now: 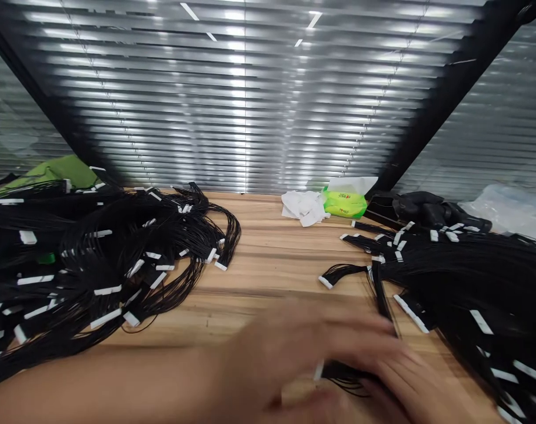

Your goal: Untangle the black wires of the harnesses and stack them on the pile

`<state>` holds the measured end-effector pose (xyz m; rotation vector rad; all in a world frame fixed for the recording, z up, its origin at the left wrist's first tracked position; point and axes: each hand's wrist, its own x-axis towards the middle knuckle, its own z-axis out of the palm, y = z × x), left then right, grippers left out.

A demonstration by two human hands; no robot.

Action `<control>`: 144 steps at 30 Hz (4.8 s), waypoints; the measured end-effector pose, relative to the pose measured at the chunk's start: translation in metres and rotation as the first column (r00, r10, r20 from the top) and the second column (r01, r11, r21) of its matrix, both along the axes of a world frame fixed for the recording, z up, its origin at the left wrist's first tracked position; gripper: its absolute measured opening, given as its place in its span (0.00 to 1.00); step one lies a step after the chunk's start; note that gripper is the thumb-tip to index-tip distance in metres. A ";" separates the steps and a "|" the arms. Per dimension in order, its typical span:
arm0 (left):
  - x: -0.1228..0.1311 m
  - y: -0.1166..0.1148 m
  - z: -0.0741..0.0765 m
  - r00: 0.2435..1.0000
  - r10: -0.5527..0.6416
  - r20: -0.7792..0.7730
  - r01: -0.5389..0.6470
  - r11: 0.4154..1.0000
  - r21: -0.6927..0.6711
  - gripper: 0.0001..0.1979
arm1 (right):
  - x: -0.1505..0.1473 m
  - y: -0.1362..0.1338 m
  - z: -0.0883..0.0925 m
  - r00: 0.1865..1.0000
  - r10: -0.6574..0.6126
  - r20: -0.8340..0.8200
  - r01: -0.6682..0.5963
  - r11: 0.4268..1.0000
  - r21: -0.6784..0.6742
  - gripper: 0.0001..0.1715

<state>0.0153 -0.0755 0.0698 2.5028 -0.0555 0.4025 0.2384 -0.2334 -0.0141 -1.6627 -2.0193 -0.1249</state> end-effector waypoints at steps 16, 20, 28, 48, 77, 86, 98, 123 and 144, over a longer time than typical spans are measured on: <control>-0.006 0.115 -0.030 0.621 0.768 0.160 -0.171 0.332 -0.928 0.18 | -0.006 0.127 0.024 0.838 -0.101 -0.537 0.036 0.991 -0.130 0.18; -0.005 0.116 -0.039 0.640 0.759 0.120 -0.152 0.278 -0.949 0.23 | -0.044 0.145 0.004 0.303 0.003 -0.953 -0.135 0.990 -0.040 0.30; 0.001 0.087 -0.080 0.808 0.589 -0.014 -0.401 0.533 -0.745 0.18 | -0.083 0.186 -0.009 -0.260 -0.055 -0.964 -0.083 0.996 -0.035 0.16; 0.007 0.060 -0.072 0.970 0.176 -0.166 -0.236 0.841 -0.487 0.03 | -0.077 0.177 -0.018 -0.210 -0.267 -0.941 -0.198 0.954 -0.226 0.28; 0.005 0.093 -0.084 0.821 0.569 -0.049 -0.370 0.465 -0.804 0.11 | -0.076 0.172 -0.005 0.078 -0.222 -0.972 -0.146 0.962 -0.232 0.11; 0.002 0.085 -0.083 0.838 0.545 -0.012 -0.344 0.511 -0.788 0.16 | -0.081 0.170 -0.008 0.028 -0.239 -0.971 -0.051 0.969 -0.241 0.15; 0.004 0.090 -0.088 0.676 0.710 -0.200 -0.605 0.379 -0.700 0.22 | -0.080 0.169 -0.007 0.099 -0.220 -0.971 -0.090 0.969 -0.228 0.14; 0.001 0.082 -0.072 0.827 0.513 -0.231 -0.557 0.684 -0.471 0.11 | -0.071 0.177 -0.008 -0.349 -0.114 -0.930 -0.004 0.993 -0.121 0.11; 0.001 0.117 -0.089 0.682 0.728 0.076 -0.504 0.542 -0.672 0.25 | -0.066 0.145 0.068 -0.234 0.216 -0.948 0.201 0.965 0.170 0.05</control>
